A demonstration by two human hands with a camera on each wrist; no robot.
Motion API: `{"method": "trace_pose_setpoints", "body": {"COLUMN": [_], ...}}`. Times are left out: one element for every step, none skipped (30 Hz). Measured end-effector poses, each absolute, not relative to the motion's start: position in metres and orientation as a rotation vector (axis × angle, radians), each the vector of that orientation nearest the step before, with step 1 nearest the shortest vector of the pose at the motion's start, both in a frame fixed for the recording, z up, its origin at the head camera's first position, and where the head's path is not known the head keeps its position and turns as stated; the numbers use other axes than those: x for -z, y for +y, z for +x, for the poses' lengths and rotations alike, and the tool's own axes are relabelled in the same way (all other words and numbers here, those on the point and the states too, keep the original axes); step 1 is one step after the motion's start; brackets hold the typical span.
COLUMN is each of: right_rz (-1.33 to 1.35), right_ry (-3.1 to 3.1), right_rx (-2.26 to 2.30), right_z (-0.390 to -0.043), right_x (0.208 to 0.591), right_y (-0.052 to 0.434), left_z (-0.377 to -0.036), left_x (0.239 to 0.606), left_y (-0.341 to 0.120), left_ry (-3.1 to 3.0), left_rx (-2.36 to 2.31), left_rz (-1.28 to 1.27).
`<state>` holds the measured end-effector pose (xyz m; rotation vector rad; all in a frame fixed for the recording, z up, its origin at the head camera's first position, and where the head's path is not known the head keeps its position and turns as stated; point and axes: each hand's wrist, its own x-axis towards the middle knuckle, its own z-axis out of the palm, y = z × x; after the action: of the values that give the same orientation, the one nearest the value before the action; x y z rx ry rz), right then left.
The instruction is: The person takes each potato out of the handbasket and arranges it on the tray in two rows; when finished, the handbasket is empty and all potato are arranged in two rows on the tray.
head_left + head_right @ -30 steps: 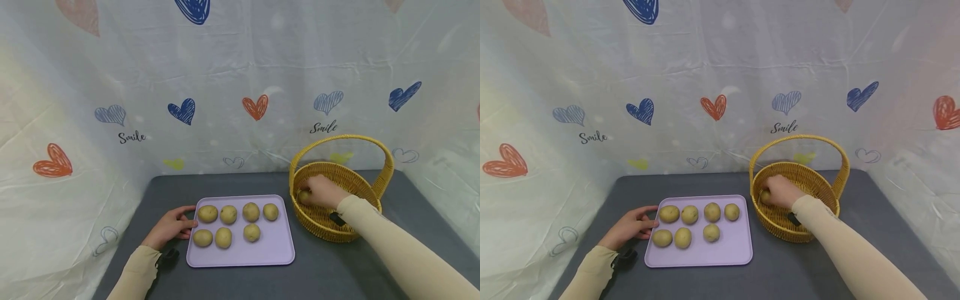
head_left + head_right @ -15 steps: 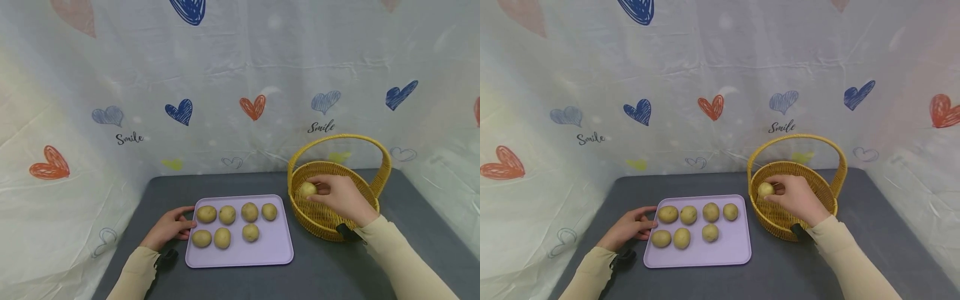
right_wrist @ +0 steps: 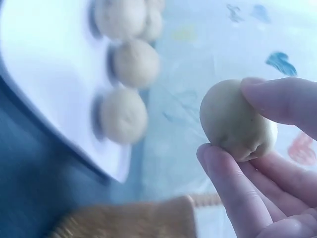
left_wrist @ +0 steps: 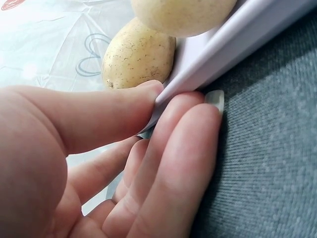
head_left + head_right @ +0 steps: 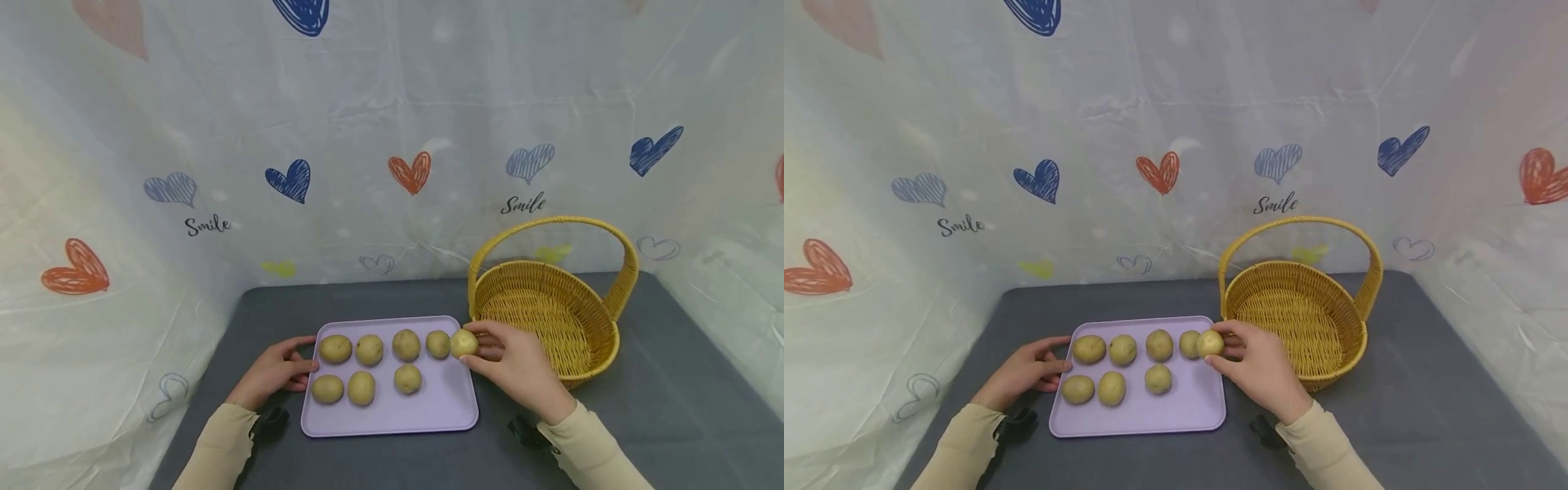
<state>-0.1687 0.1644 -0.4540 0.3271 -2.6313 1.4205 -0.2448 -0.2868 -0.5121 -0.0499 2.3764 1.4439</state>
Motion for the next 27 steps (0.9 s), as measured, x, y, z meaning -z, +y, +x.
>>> {"method": "trace_pose_setpoints", "body": {"right_rz": [0.333, 0.334, 0.333, 0.333, 0.331, 0.330, 0.327, 0.329, 0.337, 0.345, 0.352, 0.358, 0.361, 0.365, 0.368, 0.372, 0.376, 0.380, 0.383, 0.387, 0.390, 0.391, 0.389, 0.385, 0.381, 0.380, 0.379], "right_ry": [-2.631, -2.635, -2.641, -2.653, -2.667, -2.679, -2.692, -2.702, -2.712, -2.720, -2.724, -2.729, -2.734, -2.738, -2.741, -2.742, -2.744, -2.746, -2.749, -2.750, -2.752, -2.754, -2.756, -2.758, -2.758, -2.757, -2.756], "right_rx": [-1.432, -1.452, -1.469, -1.468, -1.464, -1.458, -1.446, -1.435, -1.419, -1.409, -1.407, -1.406, -1.405, -1.408, -1.411, -1.415, -1.414, -1.411, -1.407, -1.402, -1.396, -1.387, -1.378, -1.369, -1.364, -1.361, -1.358], "right_z": [-0.168, -0.167, -0.167, -0.166, -0.166, -0.166, -0.166, -0.167, -0.167, -0.167, -0.168, -0.168, -0.169, -0.169, -0.170, -0.170, -0.171, -0.171, -0.171, -0.172, -0.172, -0.173, -0.173, -0.173, -0.173, -0.174, -0.174], "right_x": [0.457, 0.460, 0.462, 0.465, 0.468, 0.471, 0.473, 0.475, 0.477, 0.480, 0.482, 0.484, 0.486, 0.488, 0.490, 0.491, 0.493, 0.495, 0.496, 0.498, 0.499, 0.500, 0.501, 0.502, 0.503, 0.504, 0.505], "right_y": [0.161, 0.157, 0.154, 0.152, 0.149, 0.147, 0.145, 0.144, 0.142, 0.141, 0.140, 0.140, 0.139, 0.139, 0.139, 0.138, 0.138, 0.138, 0.138, 0.137, 0.137, 0.136, 0.136, 0.135, 0.135, 0.134, 0.133], "left_z": [-0.245, -0.245, -0.245, -0.244, -0.244, -0.244, -0.243, -0.243, -0.244, -0.244, -0.244, -0.245, -0.245, -0.246, -0.246, -0.246, -0.246, -0.245, -0.245, -0.245, -0.244, -0.244, -0.244, -0.244, -0.244, -0.244, -0.244], "left_x": [0.512, 0.511, 0.510, 0.510, 0.510, 0.509, 0.509, 0.509, 0.509, 0.509, 0.510, 0.510, 0.510, 0.511, 0.511, 0.511, 0.512, 0.513, 0.513, 0.513, 0.514, 0.514, 0.514, 0.513, 0.512, 0.512, 0.511], "left_y": [-0.287, -0.287, -0.287, -0.287, -0.287, -0.287, -0.287, -0.287, -0.287, -0.287, -0.287, -0.286, -0.286, -0.286, -0.286, -0.285, -0.285, -0.285, -0.286, -0.286, -0.286, -0.286, -0.286, -0.286, -0.286, -0.286, -0.285], "left_ry": [2.377, 2.378, 2.379, 2.380, 2.377, 2.373, 2.372, 2.369, 2.367, 2.369, 2.372, 2.373, 2.374, 2.377, 2.380, 2.383, 2.382, 2.378, 2.377, 2.377, 2.376, 2.374, 2.374, 2.373, 2.377, 2.381, 2.387], "left_rx": [-1.446, -1.445, -1.442, -1.439, -1.441, -1.445, -1.444, -1.446, -1.450, -1.449, -1.445, -1.447, -1.451, -1.452, -1.450, -1.447, -1.451, -1.455, -1.453, -1.451, -1.450, -1.450, -1.449, -1.451, -1.451, -1.451, -1.445], "left_rz": [-0.050, -0.045, -0.038, -0.030, -0.028, -0.031, -0.026, -0.026, -0.031, -0.031, -0.027, -0.035, -0.043, -0.050, -0.051, -0.053, -0.059, -0.064, -0.058, -0.053, -0.048, -0.044, -0.039, -0.041, -0.048, -0.056, -0.055]}}
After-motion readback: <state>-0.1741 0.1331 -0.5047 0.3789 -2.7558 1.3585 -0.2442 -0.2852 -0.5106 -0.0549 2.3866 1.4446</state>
